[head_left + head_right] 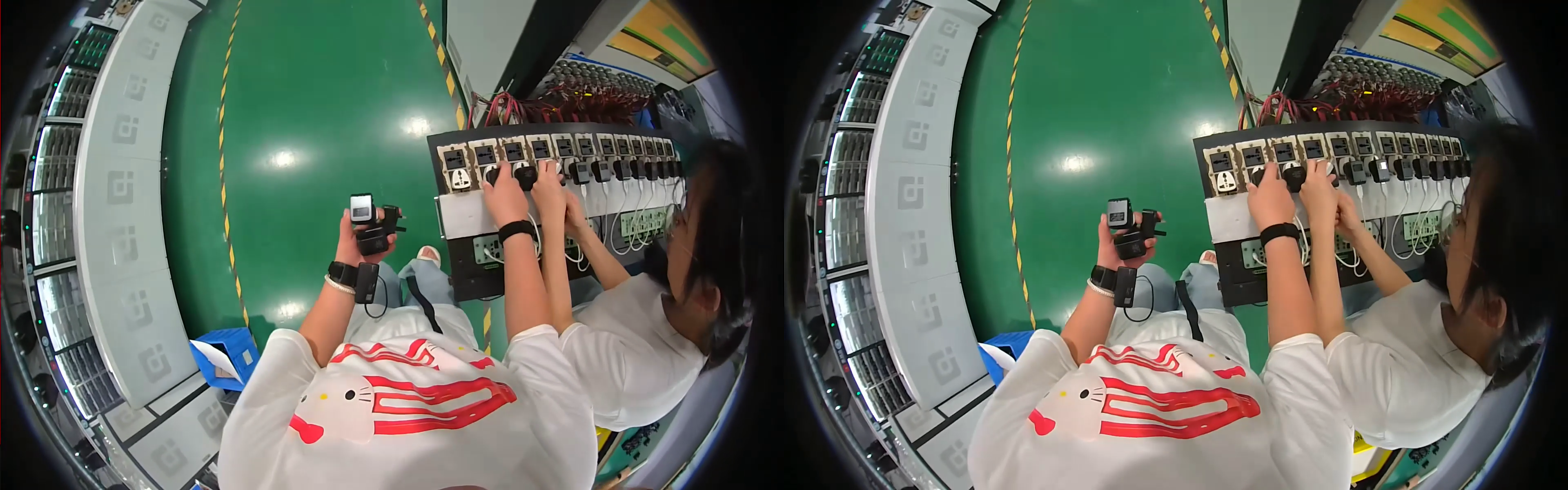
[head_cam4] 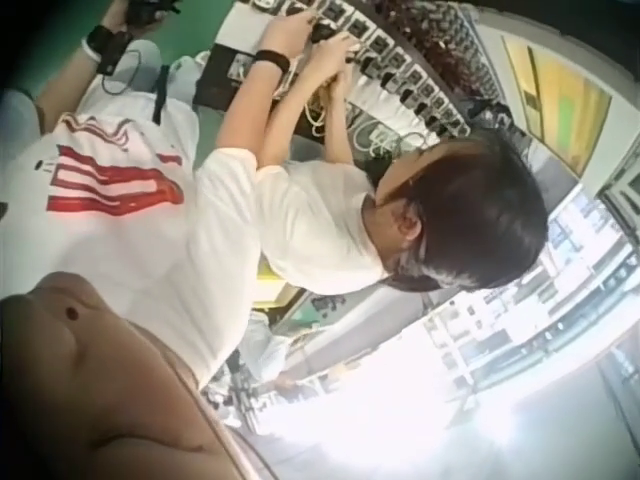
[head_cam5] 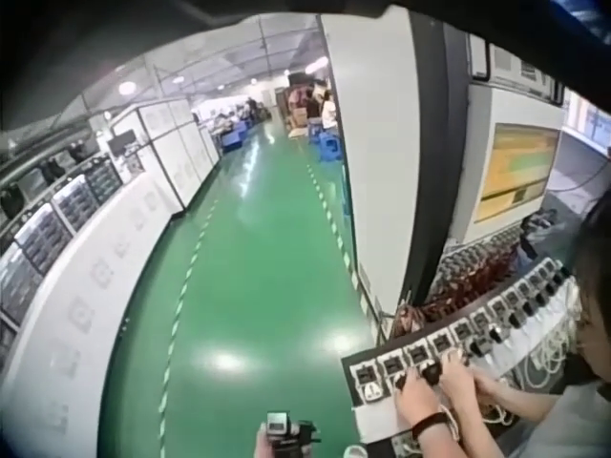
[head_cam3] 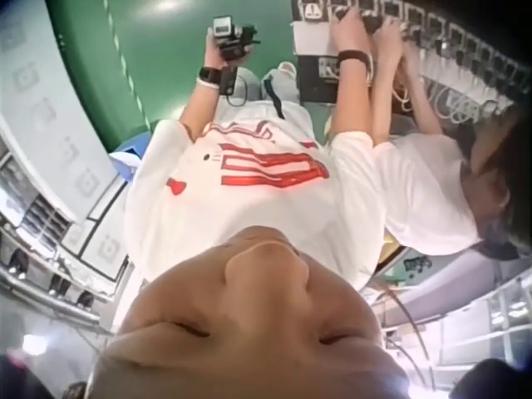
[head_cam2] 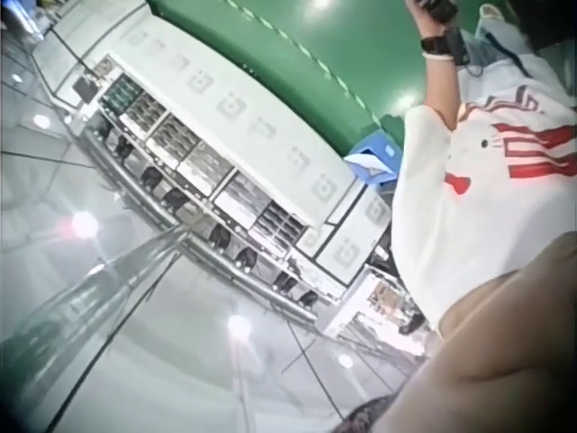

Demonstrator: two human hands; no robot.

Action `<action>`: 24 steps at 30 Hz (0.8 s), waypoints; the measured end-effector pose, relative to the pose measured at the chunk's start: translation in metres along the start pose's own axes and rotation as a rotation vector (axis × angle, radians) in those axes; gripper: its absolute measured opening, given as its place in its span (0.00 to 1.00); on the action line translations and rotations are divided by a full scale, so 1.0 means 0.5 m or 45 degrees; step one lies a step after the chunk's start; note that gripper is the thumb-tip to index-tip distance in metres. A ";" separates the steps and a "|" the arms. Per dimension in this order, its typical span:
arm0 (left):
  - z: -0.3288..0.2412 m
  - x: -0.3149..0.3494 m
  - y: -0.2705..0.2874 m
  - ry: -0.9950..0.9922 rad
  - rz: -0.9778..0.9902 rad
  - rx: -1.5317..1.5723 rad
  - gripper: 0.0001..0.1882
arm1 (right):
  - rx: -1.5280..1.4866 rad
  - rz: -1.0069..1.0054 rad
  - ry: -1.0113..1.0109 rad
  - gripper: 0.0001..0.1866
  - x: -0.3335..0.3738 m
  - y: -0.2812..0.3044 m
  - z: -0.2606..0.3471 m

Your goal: The person removes power adapters from a testing rack, unplugs the cables, and places them on a conveyor belt before plugging new adapters into the rack.

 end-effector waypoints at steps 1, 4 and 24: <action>0.001 -0.005 -0.003 0.000 0.000 -0.012 0.35 | 0.115 0.048 0.016 0.27 -0.002 -0.004 0.007; 0.014 -0.028 -0.028 0.087 -0.013 -0.049 0.35 | 0.148 0.002 -0.043 0.30 -0.001 -0.013 0.015; 0.089 -0.077 -0.145 0.410 0.004 -0.734 0.17 | -1.656 0.374 -0.133 0.18 0.245 -0.109 0.002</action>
Point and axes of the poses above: each hand's wrist, its own x-axis away from the middle knuckle, its own y-axis out of the back of the hand, z = x × y, the point moved 6 cm from there along -x, towards the middle knuckle, and after that the axes turned 9 degrees about -x, right-handed, at the moved point
